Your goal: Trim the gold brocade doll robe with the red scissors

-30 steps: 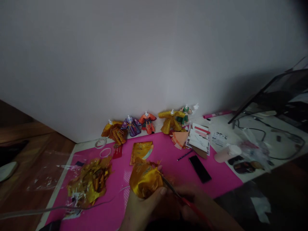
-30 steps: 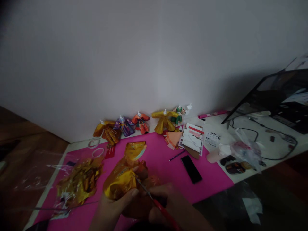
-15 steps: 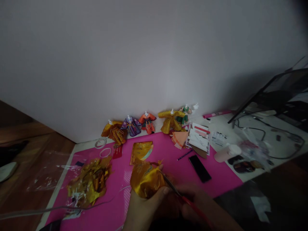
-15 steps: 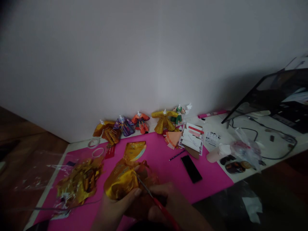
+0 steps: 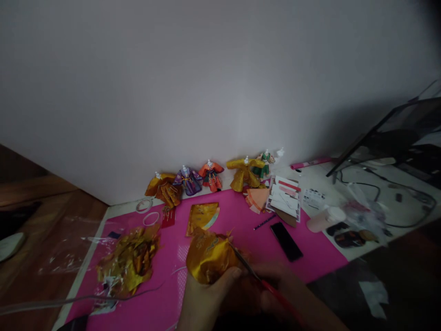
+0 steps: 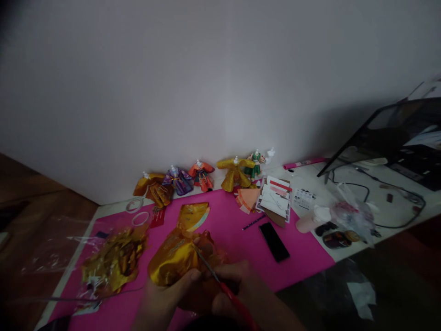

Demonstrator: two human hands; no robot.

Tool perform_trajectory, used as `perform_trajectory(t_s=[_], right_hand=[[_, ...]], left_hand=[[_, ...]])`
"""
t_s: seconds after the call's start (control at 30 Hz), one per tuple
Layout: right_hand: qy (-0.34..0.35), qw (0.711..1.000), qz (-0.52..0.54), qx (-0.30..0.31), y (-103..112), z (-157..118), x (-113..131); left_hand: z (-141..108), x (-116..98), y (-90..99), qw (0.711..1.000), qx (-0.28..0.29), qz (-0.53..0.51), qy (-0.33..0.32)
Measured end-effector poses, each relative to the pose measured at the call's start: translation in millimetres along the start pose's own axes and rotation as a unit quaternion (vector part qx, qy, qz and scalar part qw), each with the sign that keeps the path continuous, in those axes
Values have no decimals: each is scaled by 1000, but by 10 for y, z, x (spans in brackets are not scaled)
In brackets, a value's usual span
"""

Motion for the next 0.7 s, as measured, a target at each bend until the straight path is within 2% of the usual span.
perform_trajectory(t_s=[0.17,0.27,0.4,0.57,0.7], right_hand=[[41,997,-49,-48,140,-64,-89],[48,997,-43,-48,149,-62,-63],[34,998,-40,-26,94,-43,-39],[-24,994,-76,-75,187,-102,-351],[-41,996,-68,-30,104,-97,-447]], left_hand=[[10,85,103,1000,-16,-8,11],[21,113,137,999,-29,-24,11],[32,115,189,998,-54,-29,-5],[18,100,208,996,-70,-50,-19],[1,111,241,993,-93,-70,-18]])
Point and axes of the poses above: each hand's wrist, its own z-axis towards the middle knuckle, its own y-axis out of the back of the hand, x = y × z, the point moved 10 cm from there along z, towards the middle knuckle, and after that the axes turned 11 degrees about -y, right-handed, at the moved point
